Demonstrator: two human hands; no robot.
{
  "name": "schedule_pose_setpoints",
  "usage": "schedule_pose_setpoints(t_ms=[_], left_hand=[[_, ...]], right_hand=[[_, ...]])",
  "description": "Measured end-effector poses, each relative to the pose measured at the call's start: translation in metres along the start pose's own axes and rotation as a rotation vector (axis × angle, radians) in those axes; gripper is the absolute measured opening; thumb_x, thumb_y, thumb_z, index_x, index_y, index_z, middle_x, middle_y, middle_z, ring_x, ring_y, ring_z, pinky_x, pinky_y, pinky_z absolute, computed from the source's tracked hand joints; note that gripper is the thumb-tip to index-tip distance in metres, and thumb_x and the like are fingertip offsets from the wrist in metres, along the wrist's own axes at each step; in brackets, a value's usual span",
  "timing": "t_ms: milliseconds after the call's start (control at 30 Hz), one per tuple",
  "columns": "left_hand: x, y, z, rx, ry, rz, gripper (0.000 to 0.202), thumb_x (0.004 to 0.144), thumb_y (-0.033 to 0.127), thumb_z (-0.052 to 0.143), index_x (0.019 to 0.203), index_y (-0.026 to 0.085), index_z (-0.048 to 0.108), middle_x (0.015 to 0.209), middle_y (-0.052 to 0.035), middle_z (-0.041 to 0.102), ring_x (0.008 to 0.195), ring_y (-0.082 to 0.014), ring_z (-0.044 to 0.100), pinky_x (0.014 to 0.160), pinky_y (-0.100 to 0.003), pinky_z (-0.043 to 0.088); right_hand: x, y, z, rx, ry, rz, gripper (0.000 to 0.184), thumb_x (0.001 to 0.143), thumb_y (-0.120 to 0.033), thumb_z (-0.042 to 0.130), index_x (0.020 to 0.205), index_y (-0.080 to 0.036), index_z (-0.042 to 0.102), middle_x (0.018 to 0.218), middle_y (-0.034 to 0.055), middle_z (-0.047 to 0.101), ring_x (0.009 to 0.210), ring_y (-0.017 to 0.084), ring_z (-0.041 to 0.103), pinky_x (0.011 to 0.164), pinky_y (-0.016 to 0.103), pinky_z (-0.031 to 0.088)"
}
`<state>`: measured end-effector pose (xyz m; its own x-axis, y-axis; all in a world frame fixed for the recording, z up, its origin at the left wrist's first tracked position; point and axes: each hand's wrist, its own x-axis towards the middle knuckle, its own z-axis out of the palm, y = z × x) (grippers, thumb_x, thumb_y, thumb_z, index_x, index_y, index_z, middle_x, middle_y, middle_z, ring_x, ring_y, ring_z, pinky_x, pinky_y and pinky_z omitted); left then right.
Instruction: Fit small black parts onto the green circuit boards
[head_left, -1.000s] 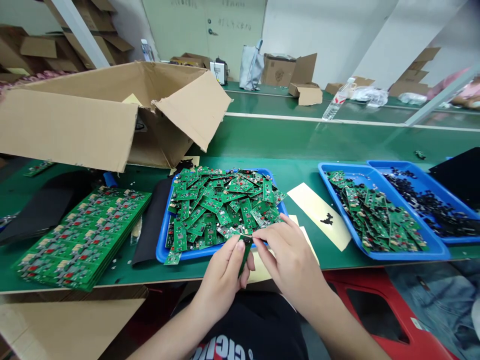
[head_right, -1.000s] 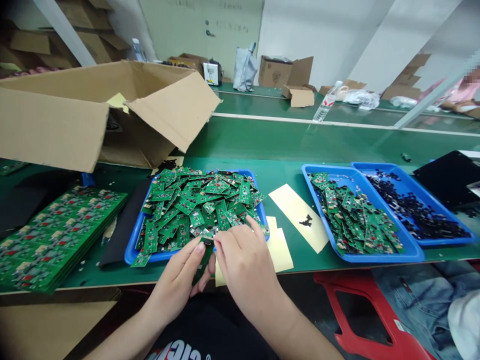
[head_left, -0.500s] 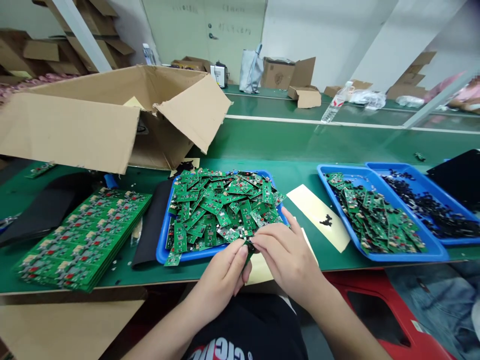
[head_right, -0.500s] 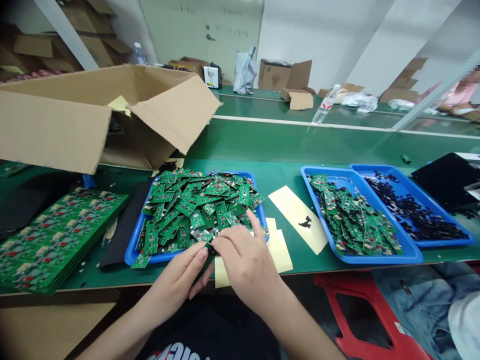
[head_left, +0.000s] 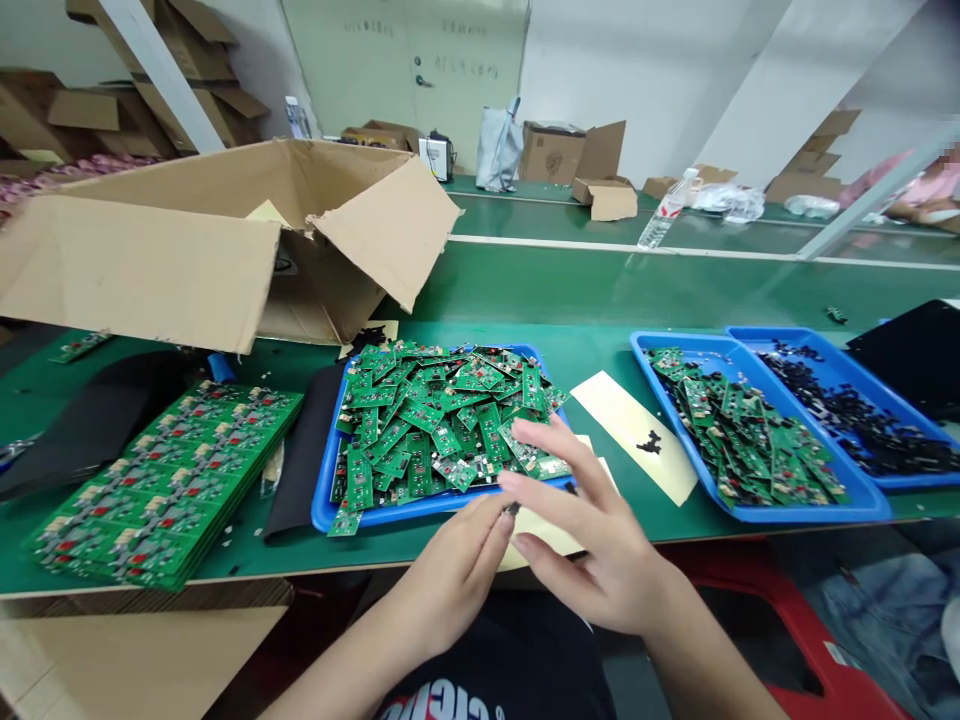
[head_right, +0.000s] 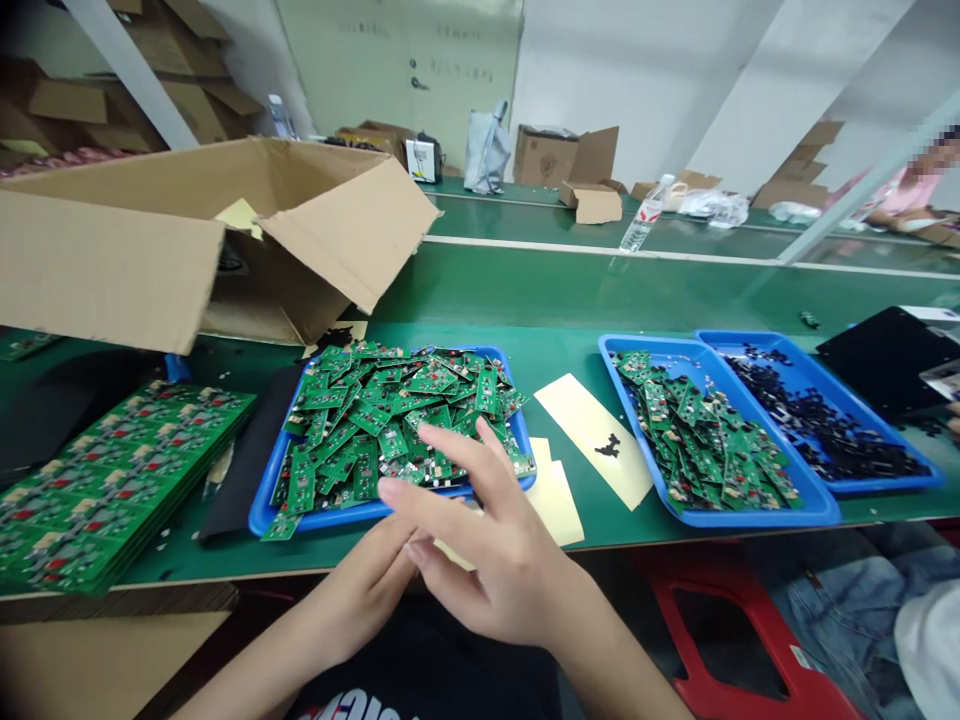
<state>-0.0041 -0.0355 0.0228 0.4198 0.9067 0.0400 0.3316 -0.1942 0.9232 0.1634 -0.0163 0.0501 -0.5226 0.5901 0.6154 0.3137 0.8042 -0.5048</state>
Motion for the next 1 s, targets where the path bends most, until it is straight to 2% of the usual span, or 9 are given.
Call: schedule_pose_setpoints(t_ms=[100, 200, 267, 333, 467, 533, 633, 767, 1000], left_hand=[[-0.005, 0.000, -0.008, 0.144, 0.038, 0.003, 0.040, 0.093, 0.024, 0.038, 0.132, 0.026, 0.044, 0.110, -0.0076, 0.060, 0.105, -0.0217, 0.056, 0.093, -0.038, 0.046], [-0.009, 0.001, -0.017, 0.208, 0.013, 0.063, 0.045, 0.092, 0.020, 0.040, 0.137, 0.027, 0.038, 0.110, -0.0085, 0.055, 0.103, -0.0199, 0.056, 0.091, -0.035, 0.049], [-0.010, 0.002, -0.019, 0.211, 0.046, 0.130, 0.046, 0.091, 0.018, 0.041, 0.136, 0.027, 0.039, 0.110, -0.0081, 0.052, 0.102, -0.0189, 0.055, 0.089, -0.033, 0.049], [-0.009, 0.001, -0.018, 0.229, 0.133, 0.202, 0.045, 0.090, 0.016, 0.045, 0.134, 0.030, 0.042, 0.107, -0.0068, 0.049, 0.101, -0.0189, 0.054, 0.087, -0.032, 0.051], [-0.006, 0.000, -0.016, 0.365, 0.338, 0.391, 0.046, 0.088, 0.014, 0.052, 0.131, 0.029, 0.046, 0.102, -0.0052, 0.048, 0.103, -0.0207, 0.053, 0.093, -0.038, 0.049], [-0.004, 0.002, -0.017, 0.449, 0.421, 0.485, 0.046, 0.087, 0.012, 0.053, 0.130, 0.028, 0.046, 0.098, -0.0040, 0.050, 0.103, -0.0206, 0.055, 0.098, -0.042, 0.045], [-0.003, 0.004, -0.019, 0.535, 0.494, 0.560, 0.041, 0.085, 0.009, 0.056, 0.124, 0.024, 0.052, 0.095, -0.0030, 0.053, 0.098, -0.0196, 0.058, 0.097, -0.042, 0.047], [-0.005, 0.005, -0.022, 0.574, 0.578, 0.569, 0.028, 0.083, 0.011, 0.062, 0.110, 0.020, 0.060, 0.094, -0.0042, 0.058, 0.087, -0.0175, 0.062, 0.080, -0.031, 0.056], [-0.007, 0.008, -0.022, 0.522, 0.560, 0.541, 0.018, 0.083, 0.023, 0.063, 0.101, 0.021, 0.062, 0.085, -0.0026, 0.063, 0.073, -0.0143, 0.065, 0.064, -0.023, 0.055]], right_hand=[[-0.003, -0.006, -0.017, 0.295, 0.220, 0.049, 0.044, 0.087, -0.017, 0.052, 0.130, -0.025, 0.047, 0.132, 0.0088, 0.045, 0.118, 0.027, 0.049, 0.104, 0.054, 0.036], [-0.005, -0.002, -0.033, 0.559, 0.498, 0.098, 0.031, 0.089, -0.031, 0.052, 0.119, -0.026, 0.058, 0.116, 0.0050, 0.059, 0.098, 0.023, 0.060, 0.094, 0.046, 0.047], [-0.005, 0.003, -0.038, 0.653, 0.597, 0.204, 0.023, 0.090, -0.033, 0.052, 0.109, -0.026, 0.063, 0.102, 0.0026, 0.065, 0.088, 0.020, 0.062, 0.088, 0.039, 0.050], [-0.004, 0.006, -0.037, 0.639, 0.522, 0.388, 0.017, 0.090, -0.030, 0.052, 0.099, -0.026, 0.066, 0.092, 0.0025, 0.067, 0.086, 0.018, 0.063, 0.082, 0.034, 0.051], [-0.004, 0.001, -0.019, 0.674, -0.008, 0.711, 0.022, 0.087, -0.034, 0.059, 0.105, -0.023, 0.062, 0.087, 0.0034, 0.066, 0.081, 0.017, 0.063, 0.072, 0.029, 0.050], [-0.005, -0.006, -0.008, 0.790, -0.146, 0.766, 0.032, 0.084, -0.037, 0.062, 0.113, -0.022, 0.058, 0.084, 0.0025, 0.066, 0.079, 0.016, 0.063, 0.070, 0.027, 0.050], [-0.005, -0.012, 0.003, 0.919, -0.108, 0.786, 0.027, 0.084, -0.031, 0.063, 0.109, -0.022, 0.058, 0.078, 0.0004, 0.067, 0.077, 0.013, 0.064, 0.071, 0.025, 0.050], [-0.006, -0.012, 0.008, 0.972, 0.000, 0.819, 0.016, 0.082, -0.025, 0.064, 0.098, -0.020, 0.063, 0.071, -0.0008, 0.068, 0.069, 0.011, 0.065, 0.067, 0.022, 0.051], [-0.003, -0.009, 0.012, 1.151, -0.007, 0.895, 0.011, 0.077, -0.025, 0.068, 0.076, -0.017, 0.061, 0.058, -0.0027, 0.064, 0.053, 0.008, 0.061, 0.055, 0.019, 0.048]])
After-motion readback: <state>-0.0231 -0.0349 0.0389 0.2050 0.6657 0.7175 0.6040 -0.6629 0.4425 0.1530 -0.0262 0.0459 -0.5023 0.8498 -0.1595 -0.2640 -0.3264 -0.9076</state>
